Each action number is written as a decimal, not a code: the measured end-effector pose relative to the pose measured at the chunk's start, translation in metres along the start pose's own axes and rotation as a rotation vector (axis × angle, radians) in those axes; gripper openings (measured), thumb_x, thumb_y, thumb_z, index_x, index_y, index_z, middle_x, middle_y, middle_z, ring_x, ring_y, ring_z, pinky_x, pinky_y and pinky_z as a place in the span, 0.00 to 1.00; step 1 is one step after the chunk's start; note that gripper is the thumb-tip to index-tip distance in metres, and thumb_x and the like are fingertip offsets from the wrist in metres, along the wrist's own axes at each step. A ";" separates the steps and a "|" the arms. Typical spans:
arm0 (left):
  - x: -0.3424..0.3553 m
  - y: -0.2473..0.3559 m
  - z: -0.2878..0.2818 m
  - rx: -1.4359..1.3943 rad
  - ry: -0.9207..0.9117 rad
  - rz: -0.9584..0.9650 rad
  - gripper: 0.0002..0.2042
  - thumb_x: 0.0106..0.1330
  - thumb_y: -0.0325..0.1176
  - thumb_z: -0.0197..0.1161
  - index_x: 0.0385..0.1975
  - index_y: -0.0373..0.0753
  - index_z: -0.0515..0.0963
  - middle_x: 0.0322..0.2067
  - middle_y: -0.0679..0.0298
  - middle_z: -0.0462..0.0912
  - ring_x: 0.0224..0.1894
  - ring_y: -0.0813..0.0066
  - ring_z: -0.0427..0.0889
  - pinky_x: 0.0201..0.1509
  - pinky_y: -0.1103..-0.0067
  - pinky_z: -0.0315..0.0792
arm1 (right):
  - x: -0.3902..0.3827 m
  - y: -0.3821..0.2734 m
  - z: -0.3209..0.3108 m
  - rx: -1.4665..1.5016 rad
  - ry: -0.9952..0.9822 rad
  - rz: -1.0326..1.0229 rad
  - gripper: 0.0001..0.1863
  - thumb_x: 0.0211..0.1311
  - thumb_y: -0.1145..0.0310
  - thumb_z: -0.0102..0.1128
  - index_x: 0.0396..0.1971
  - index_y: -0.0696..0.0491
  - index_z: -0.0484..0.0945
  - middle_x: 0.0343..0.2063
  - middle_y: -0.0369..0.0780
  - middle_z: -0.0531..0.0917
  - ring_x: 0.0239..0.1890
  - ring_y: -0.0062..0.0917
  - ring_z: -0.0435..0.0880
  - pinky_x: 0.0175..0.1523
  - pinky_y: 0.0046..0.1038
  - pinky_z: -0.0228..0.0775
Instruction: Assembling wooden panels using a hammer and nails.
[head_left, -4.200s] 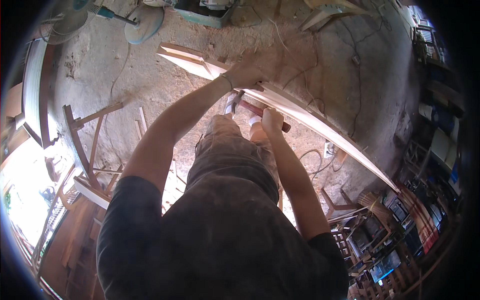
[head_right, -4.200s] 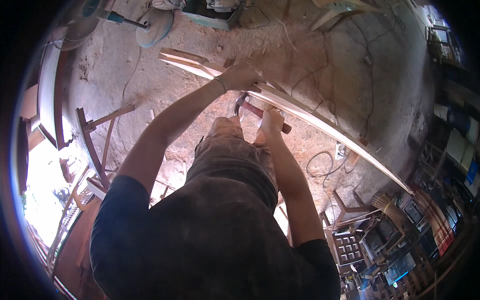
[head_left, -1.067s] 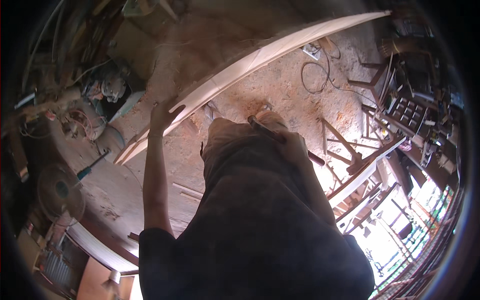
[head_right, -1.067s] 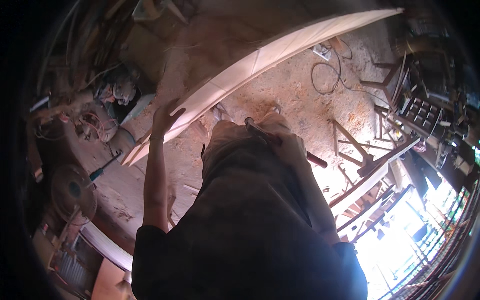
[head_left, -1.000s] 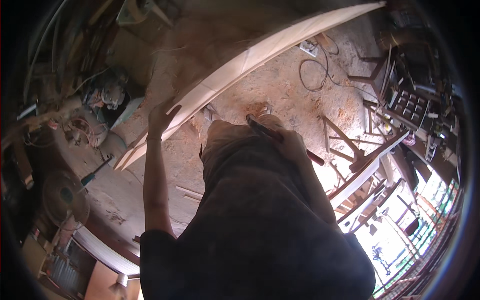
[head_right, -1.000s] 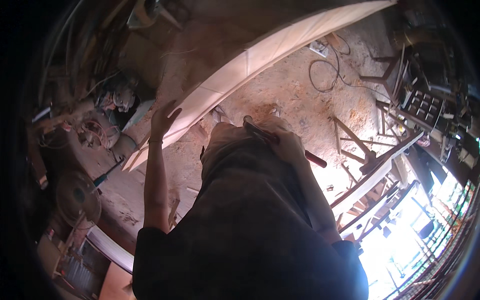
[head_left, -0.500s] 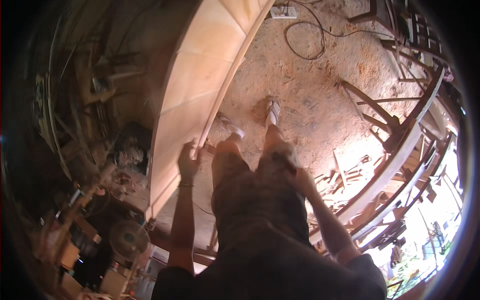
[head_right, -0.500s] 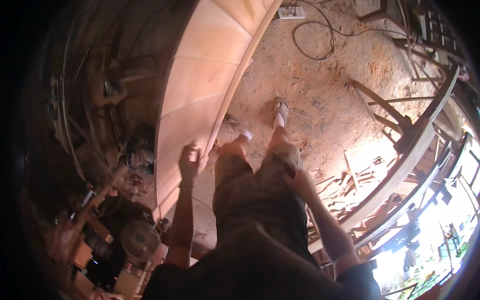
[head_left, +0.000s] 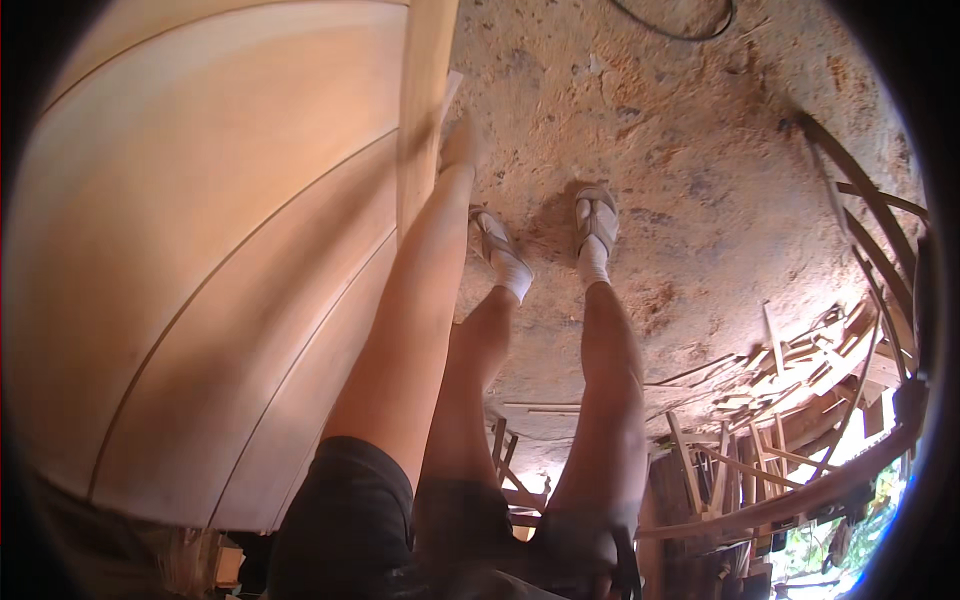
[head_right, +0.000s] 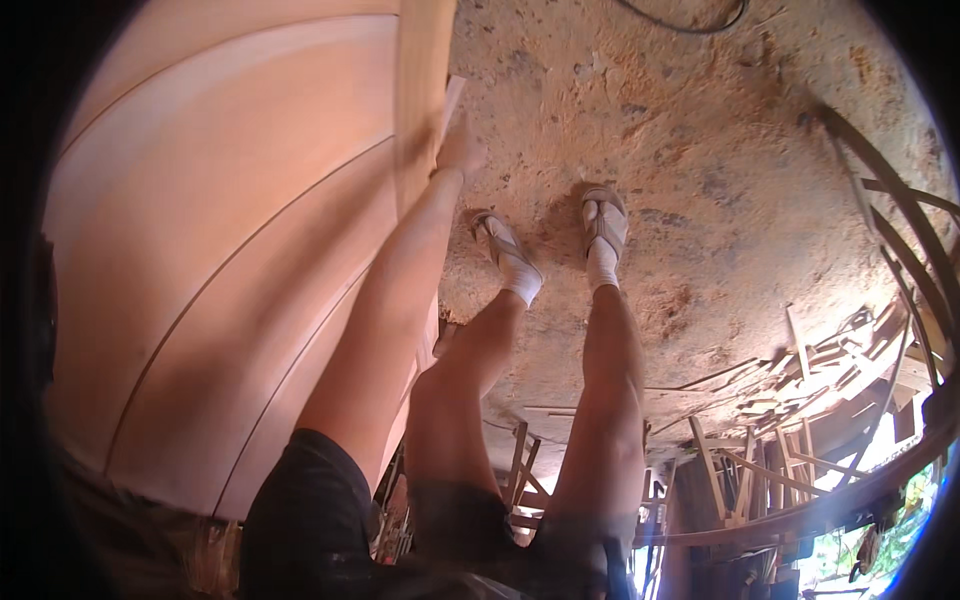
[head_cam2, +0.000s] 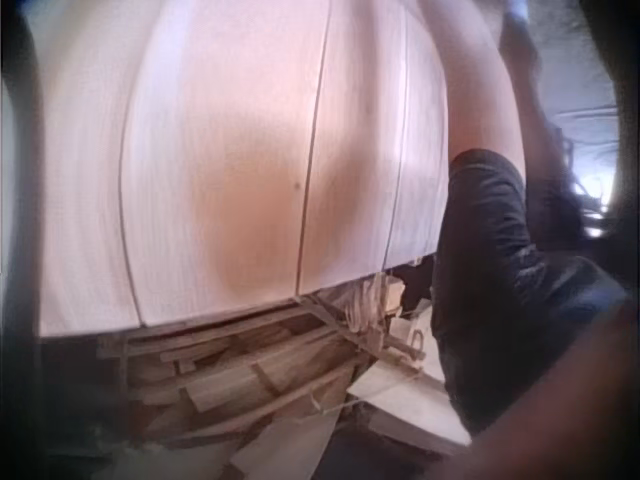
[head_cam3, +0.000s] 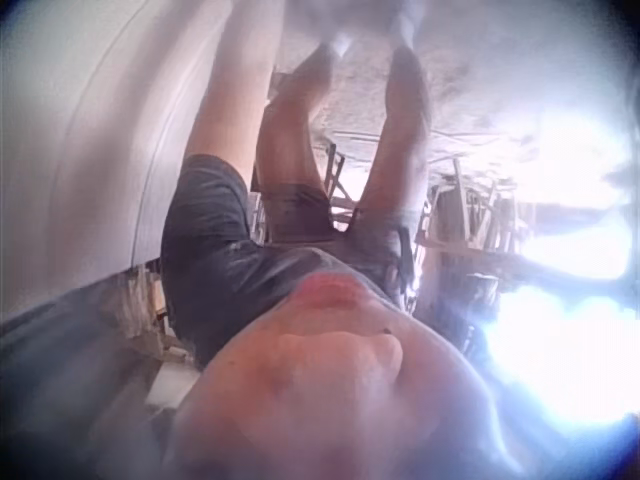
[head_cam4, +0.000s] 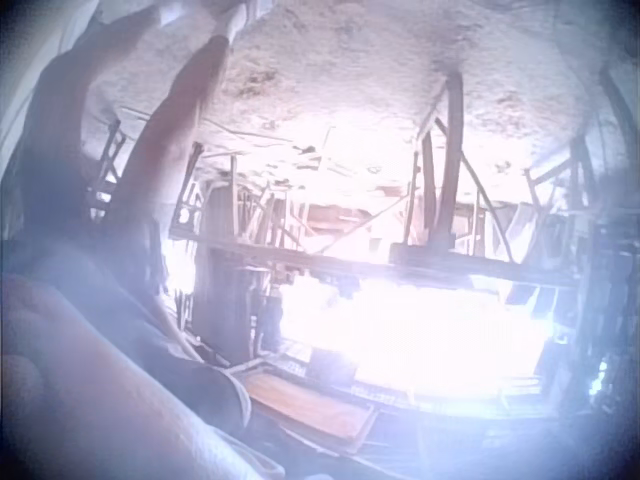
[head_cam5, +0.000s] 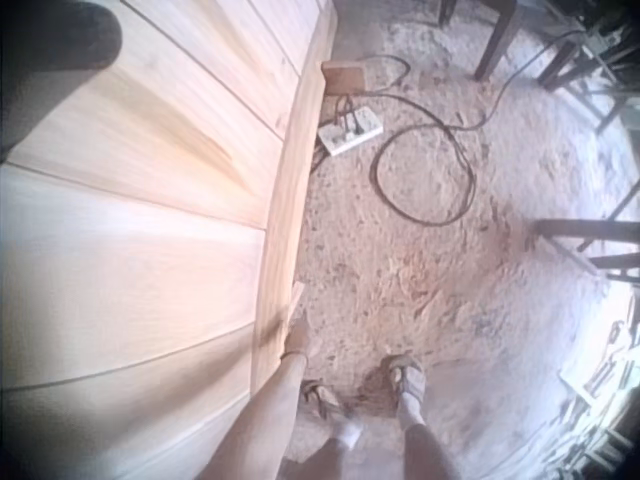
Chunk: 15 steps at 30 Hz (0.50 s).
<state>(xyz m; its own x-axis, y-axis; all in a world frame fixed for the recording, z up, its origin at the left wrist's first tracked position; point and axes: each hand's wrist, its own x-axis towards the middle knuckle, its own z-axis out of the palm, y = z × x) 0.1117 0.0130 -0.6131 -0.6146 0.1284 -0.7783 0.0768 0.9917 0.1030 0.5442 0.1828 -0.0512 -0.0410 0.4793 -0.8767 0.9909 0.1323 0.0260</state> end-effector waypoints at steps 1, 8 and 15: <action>0.025 0.004 0.006 -0.022 0.011 -0.079 0.39 0.67 0.40 0.59 0.74 0.36 0.48 0.54 0.43 0.79 0.57 0.45 0.79 0.59 0.59 0.75 | 0.007 -0.004 0.008 -0.001 0.003 0.036 0.20 0.59 0.62 0.61 0.46 0.61 0.82 0.31 0.51 0.86 0.35 0.41 0.87 0.41 0.39 0.77; 0.102 0.002 0.030 -0.148 0.395 -0.190 0.20 0.66 0.41 0.59 0.53 0.36 0.71 0.45 0.48 0.84 0.50 0.49 0.84 0.51 0.59 0.78 | 0.043 -0.018 0.035 -0.003 -0.005 0.146 0.20 0.59 0.61 0.60 0.45 0.61 0.82 0.31 0.52 0.86 0.35 0.42 0.87 0.41 0.40 0.77; 0.015 0.002 0.085 0.164 0.358 0.385 0.11 0.63 0.32 0.60 0.44 0.40 0.79 0.48 0.52 0.78 0.52 0.51 0.78 0.46 0.60 0.80 | 0.023 -0.007 0.028 0.009 0.021 0.114 0.20 0.59 0.61 0.60 0.44 0.62 0.81 0.32 0.53 0.85 0.36 0.43 0.87 0.41 0.41 0.76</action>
<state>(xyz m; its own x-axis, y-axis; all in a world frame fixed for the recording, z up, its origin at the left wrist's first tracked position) 0.1698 0.0175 -0.6770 -0.7447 0.5009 -0.4411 0.4525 0.8647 0.2180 0.5395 0.1681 -0.0853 0.0697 0.5092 -0.8578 0.9903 0.0683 0.1211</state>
